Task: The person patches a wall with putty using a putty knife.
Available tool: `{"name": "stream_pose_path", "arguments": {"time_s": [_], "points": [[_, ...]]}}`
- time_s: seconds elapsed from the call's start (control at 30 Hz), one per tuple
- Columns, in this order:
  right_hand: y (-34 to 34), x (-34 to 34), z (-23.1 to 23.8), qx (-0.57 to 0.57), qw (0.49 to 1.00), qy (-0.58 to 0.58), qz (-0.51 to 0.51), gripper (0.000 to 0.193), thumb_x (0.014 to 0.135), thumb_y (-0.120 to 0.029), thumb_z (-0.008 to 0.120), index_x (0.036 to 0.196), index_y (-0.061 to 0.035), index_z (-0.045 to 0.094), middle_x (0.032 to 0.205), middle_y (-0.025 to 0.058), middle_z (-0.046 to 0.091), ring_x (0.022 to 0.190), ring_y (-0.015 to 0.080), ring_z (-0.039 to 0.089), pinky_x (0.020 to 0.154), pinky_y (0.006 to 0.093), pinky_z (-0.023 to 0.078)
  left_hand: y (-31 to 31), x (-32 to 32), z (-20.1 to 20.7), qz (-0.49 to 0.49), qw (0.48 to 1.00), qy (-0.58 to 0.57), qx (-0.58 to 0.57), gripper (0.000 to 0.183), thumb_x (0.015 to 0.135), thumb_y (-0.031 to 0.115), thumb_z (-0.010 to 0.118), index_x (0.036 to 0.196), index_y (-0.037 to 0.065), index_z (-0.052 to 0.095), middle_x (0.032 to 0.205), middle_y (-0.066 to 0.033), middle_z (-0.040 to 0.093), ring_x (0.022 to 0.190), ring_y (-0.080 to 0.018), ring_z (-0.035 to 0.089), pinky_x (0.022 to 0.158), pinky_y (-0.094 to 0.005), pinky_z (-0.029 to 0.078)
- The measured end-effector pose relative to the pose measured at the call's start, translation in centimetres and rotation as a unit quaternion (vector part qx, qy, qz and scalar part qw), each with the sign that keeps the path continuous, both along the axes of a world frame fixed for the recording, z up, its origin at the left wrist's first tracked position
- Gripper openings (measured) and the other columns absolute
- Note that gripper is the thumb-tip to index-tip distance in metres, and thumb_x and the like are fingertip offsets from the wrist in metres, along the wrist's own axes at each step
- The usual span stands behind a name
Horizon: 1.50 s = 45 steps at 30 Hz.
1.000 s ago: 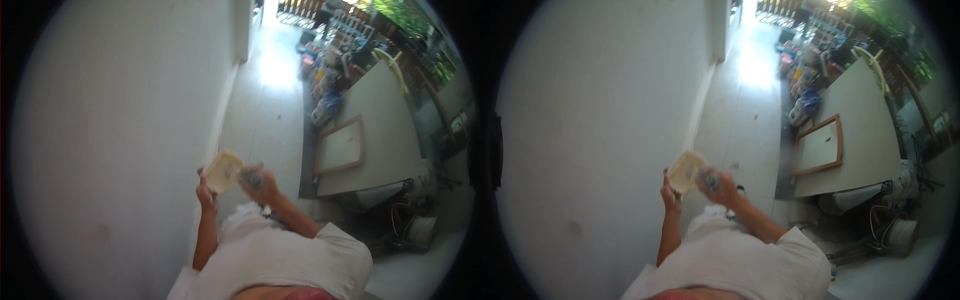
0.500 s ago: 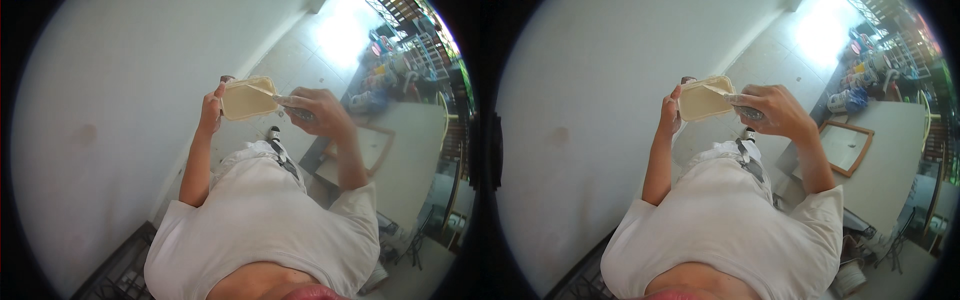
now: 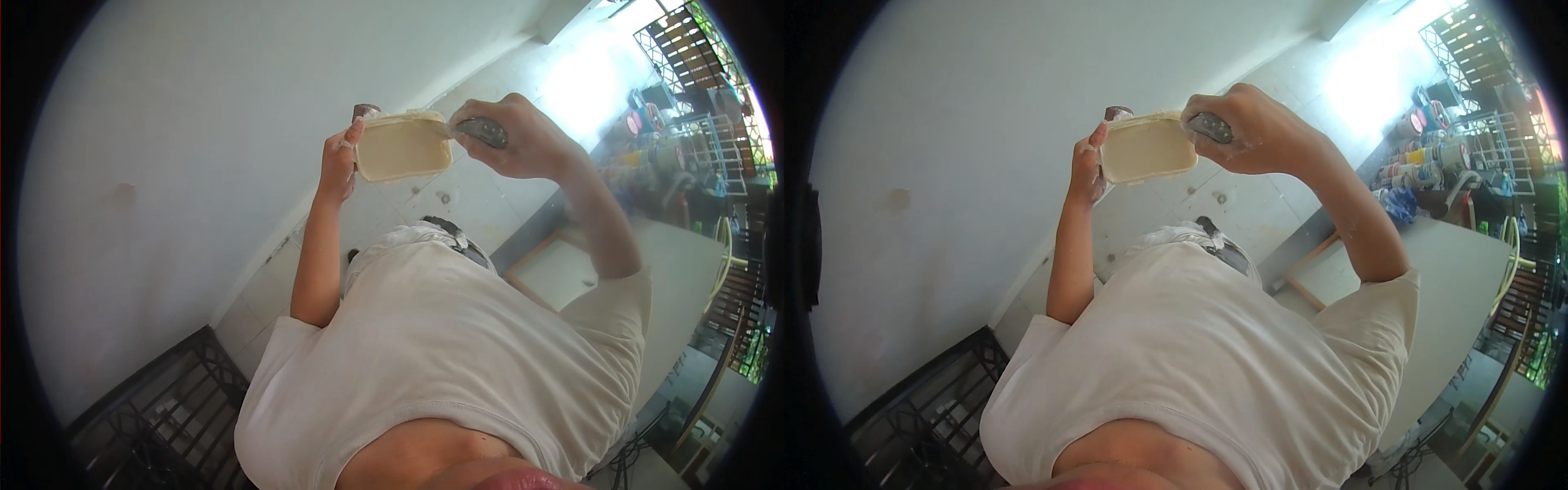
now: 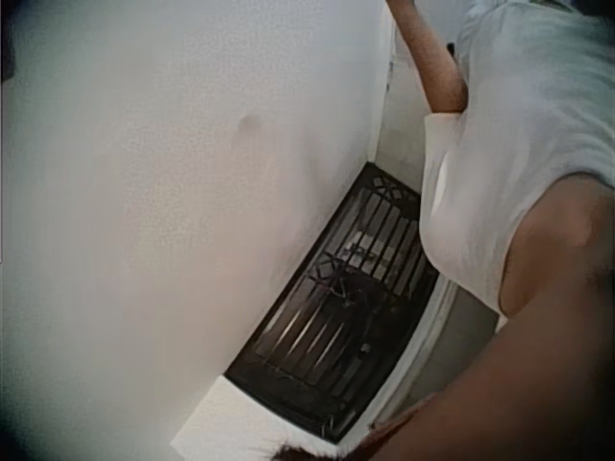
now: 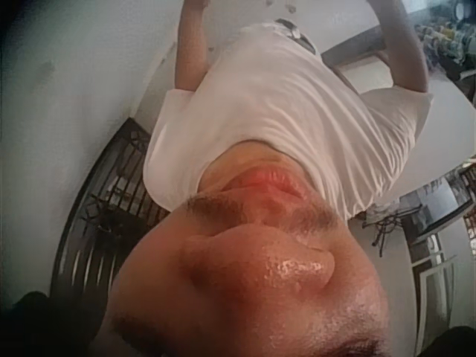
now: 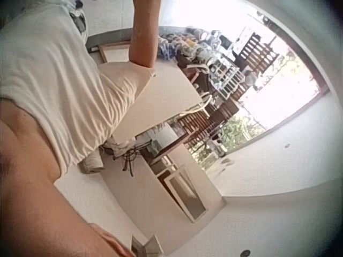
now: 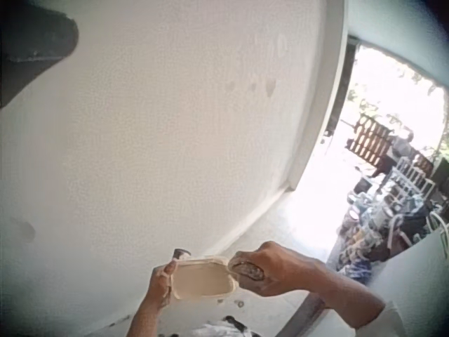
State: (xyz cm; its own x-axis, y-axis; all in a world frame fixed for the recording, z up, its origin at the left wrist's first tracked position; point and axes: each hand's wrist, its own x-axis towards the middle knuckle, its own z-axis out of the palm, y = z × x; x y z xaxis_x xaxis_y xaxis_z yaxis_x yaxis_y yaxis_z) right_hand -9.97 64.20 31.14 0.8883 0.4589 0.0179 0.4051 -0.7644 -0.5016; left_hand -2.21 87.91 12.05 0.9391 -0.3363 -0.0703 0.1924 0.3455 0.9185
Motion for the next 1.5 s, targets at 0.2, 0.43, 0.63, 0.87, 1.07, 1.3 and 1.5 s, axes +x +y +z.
{"name": "stream_pose_path", "arguments": {"time_s": [0.2, 0.43, 0.63, 0.87, 1.07, 1.3, 1.5], "points": [[-5.7, 0.2, -1.5, 0.047, 0.997, -0.041, 0.040, 0.016, 0.084, -0.007, 0.066, 0.100, -0.0043, 0.065, 0.077, 0.0121, 0.070, 0.064, 0.0242, 0.068, 0.059, 0.0320, 0.052, -5.2, -0.6, -1.0, 0.000, 0.998, 0.042, -0.040, 0.051, 0.098, 0.041, 0.052, 0.108, -0.007, 0.064, 0.094, -0.0090, 0.066, 0.082, -0.0132, 0.062, 0.074, -0.0265, 0.049], [-14.6, 0.5, -1.5, 0.032, 0.998, -0.043, 0.029, 0.013, 0.084, -0.008, 0.067, 0.096, -0.0053, 0.065, 0.070, 0.0104, 0.067, 0.058, 0.0213, 0.066, 0.056, 0.0308, 0.051, -14.5, -0.6, -1.2, 0.060, 0.998, 0.003, 0.017, 0.050, 0.099, 0.041, 0.051, 0.109, -0.007, 0.064, 0.092, -0.0077, 0.066, 0.077, -0.0118, 0.060, 0.070, -0.0256, 0.048], [-18.0, 1.0, -0.4, 0.057, 0.996, -0.039, -0.056, 0.012, 0.084, -0.009, 0.067, 0.094, -0.0050, 0.063, 0.065, 0.0118, 0.065, 0.053, 0.0249, 0.063, 0.053, 0.0316, 0.049, -19.0, -1.7, 0.3, 0.092, 0.995, 0.028, -0.004, 0.049, 0.099, 0.040, 0.052, 0.109, -0.006, 0.065, 0.090, -0.0064, 0.066, 0.077, -0.0112, 0.060, 0.070, -0.0243, 0.047], [-20.6, 0.5, -0.2, 0.036, 0.994, -0.077, 0.075, 0.014, 0.081, -0.009, 0.068, 0.094, -0.0067, 0.064, 0.064, 0.0125, 0.065, 0.055, 0.0271, 0.065, 0.052, 0.0338, 0.051, -20.8, -1.9, 1.3, 0.107, 0.994, -0.016, 0.007, 0.046, 0.098, 0.039, 0.053, 0.108, -0.005, 0.066, 0.089, -0.0047, 0.066, 0.077, -0.0096, 0.059, 0.068, -0.0230, 0.047], [-21.0, 0.9, -2.6, 0.126, 0.983, -0.124, -0.041, 0.008, 0.082, -0.009, 0.067, 0.087, -0.0040, 0.064, 0.060, 0.0097, 0.062, 0.048, 0.0204, 0.060, 0.048, 0.0297, 0.047, -20.9, -0.3, -0.3, 0.154, 0.988, 0.019, -0.019, 0.043, 0.098, 0.037, 0.054, 0.103, -0.003, 0.067, 0.087, -0.0039, 0.065, 0.074, -0.0091, 0.058, 0.064, -0.0240, 0.046], [-20.6, 4.3, -3.4, 0.112, 0.989, -0.085, -0.053, 0.006, 0.082, -0.009, 0.066, 0.083, -0.0035, 0.064, 0.055, 0.0087, 0.058, 0.043, 0.0201, 0.055, 0.047, 0.0279, 0.045, -21.0, 2.9, -1.4, 0.069, 0.997, 0.027, 0.020, 0.044, 0.099, 0.039, 0.052, 0.098, -0.003, 0.067, 0.082, -0.0030, 0.063, 0.072, -0.0080, 0.057, 0.062, -0.0235, 0.045], [-17.3, 6.9, -4.5, 0.115, 0.979, -0.140, -0.094, 0.010, 0.074, -0.009, 0.066, 0.076, -0.0021, 0.060, 0.050, 0.0129, 0.054, 0.042, 0.0289, 0.053, 0.045, 0.0336, 0.044, -19.6, 8.0, -1.9, 0.089, 0.996, -0.013, -0.002, 0.042, 0.099, 0.037, 0.052, 0.089, -0.001, 0.065, 0.075, 0.0006, 0.058, 0.067, -0.0073, 0.050, 0.061, -0.0241, 0.041]]}}
